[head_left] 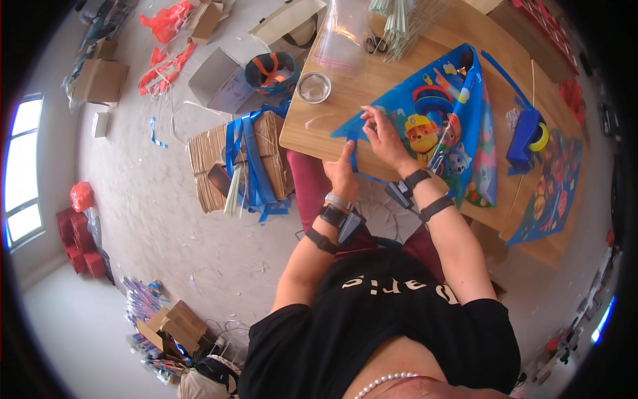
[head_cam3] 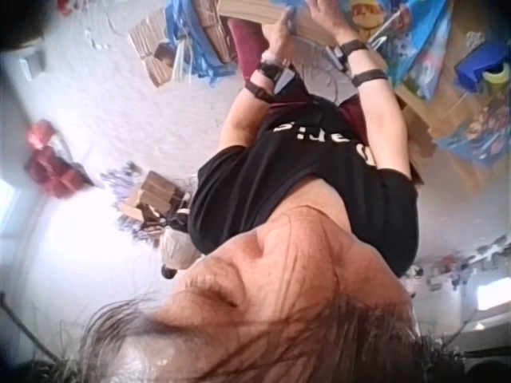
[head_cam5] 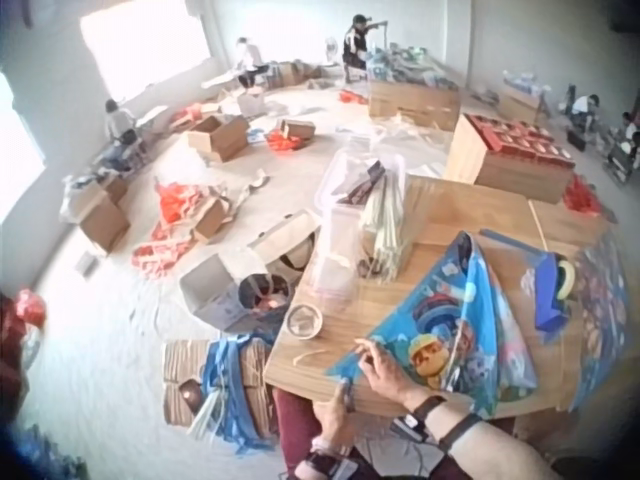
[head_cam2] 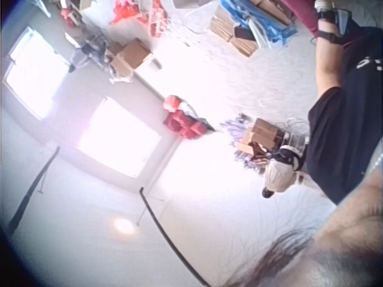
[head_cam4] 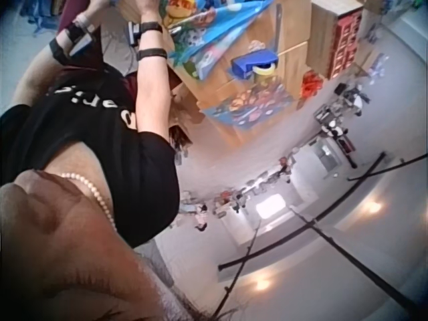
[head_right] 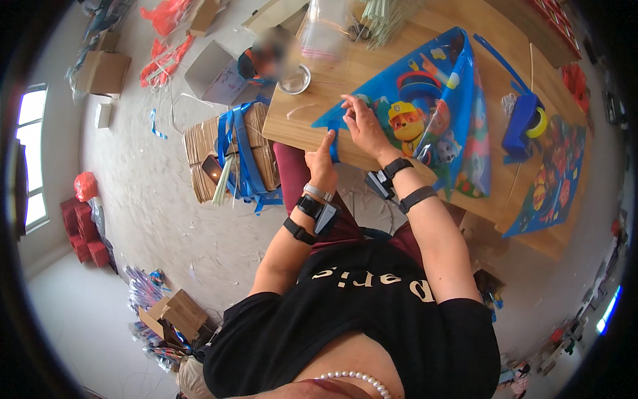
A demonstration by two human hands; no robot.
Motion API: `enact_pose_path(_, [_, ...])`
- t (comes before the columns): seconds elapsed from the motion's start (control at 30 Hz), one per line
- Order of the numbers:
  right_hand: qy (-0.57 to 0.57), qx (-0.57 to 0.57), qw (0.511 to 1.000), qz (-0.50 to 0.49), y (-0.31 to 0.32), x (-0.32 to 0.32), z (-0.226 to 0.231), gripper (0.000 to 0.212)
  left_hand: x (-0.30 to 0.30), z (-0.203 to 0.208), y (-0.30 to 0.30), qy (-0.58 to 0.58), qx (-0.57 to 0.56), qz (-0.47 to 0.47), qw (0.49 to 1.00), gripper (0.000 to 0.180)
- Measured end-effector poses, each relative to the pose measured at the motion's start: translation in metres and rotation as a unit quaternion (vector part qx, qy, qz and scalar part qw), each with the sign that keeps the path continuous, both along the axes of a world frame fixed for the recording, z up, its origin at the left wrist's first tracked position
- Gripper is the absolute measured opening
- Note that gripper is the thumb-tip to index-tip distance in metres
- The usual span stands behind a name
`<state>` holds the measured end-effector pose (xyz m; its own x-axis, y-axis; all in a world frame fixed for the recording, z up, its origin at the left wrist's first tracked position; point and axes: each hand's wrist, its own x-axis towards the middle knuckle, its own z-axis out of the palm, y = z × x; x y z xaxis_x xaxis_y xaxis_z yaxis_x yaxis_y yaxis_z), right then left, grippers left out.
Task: Assembling a cartoon-themed kite by folding the sheet, applying tape, and attaching blue ribbons.
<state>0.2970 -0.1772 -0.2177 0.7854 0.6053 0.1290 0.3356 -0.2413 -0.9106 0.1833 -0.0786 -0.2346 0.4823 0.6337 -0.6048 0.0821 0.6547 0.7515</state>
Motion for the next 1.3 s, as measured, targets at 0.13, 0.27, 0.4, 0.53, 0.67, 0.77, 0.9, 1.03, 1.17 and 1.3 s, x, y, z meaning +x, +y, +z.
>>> enact_pose_path(0.13, [-0.001, -0.010, 1.000, 0.001, 0.000, -0.001, 0.005, 0.049, -0.001, -0.004, 0.001, -0.007, -0.007, -0.001, 1.000, 0.065])
enact_pose_path(0.27, [0.003, -0.019, 1.000, -0.001, -0.001, -0.001, 0.008, 0.048, 0.000, -0.002, 0.001, -0.007, -0.017, -0.004, 1.000, 0.061])
enact_pose_path(0.4, [0.010, -0.016, 1.000, -0.001, 0.000, -0.001, 0.010, 0.049, -0.001, -0.006, 0.004, -0.007, -0.032, -0.006, 0.999, 0.056])
enact_pose_path(0.53, [-0.009, -0.007, 1.000, -0.002, 0.001, 0.000, 0.011, 0.049, 0.001, -0.008, 0.006, 0.007, -0.043, -0.012, 0.999, 0.055])
enact_pose_path(0.67, [-0.013, -0.007, 1.000, -0.002, 0.001, 0.000, 0.012, 0.048, 0.001, -0.005, 0.005, 0.009, -0.037, -0.005, 0.999, 0.053])
enact_pose_path(0.77, [-0.032, -0.014, 0.999, 0.004, -0.002, 0.002, 0.012, 0.048, 0.003, -0.002, 0.003, 0.014, -0.038, -0.001, 0.999, 0.054])
enact_pose_path(0.9, [-0.042, -0.009, 0.999, 0.018, -0.001, 0.004, 0.018, 0.041, 0.002, -0.003, 0.005, 0.016, -0.024, -0.005, 1.000, 0.056])
enact_pose_path(1.03, [0.151, 0.059, 0.986, -0.033, 0.001, -0.003, 0.028, 0.023, 0.001, -0.007, 0.004, 0.012, -0.006, 0.008, 1.000, 0.056])
enact_pose_path(1.17, [0.512, 0.162, 0.843, -0.008, -0.011, -0.002, 0.037, 0.033, 0.000, -0.011, 0.005, 0.022, -0.020, 0.004, 1.000, 0.055])
enact_pose_path(1.3, [0.539, 0.157, 0.827, -0.015, -0.010, -0.008, 0.031, 0.036, 0.000, -0.014, 0.004, 0.004, -0.024, 0.007, 1.000, 0.057])
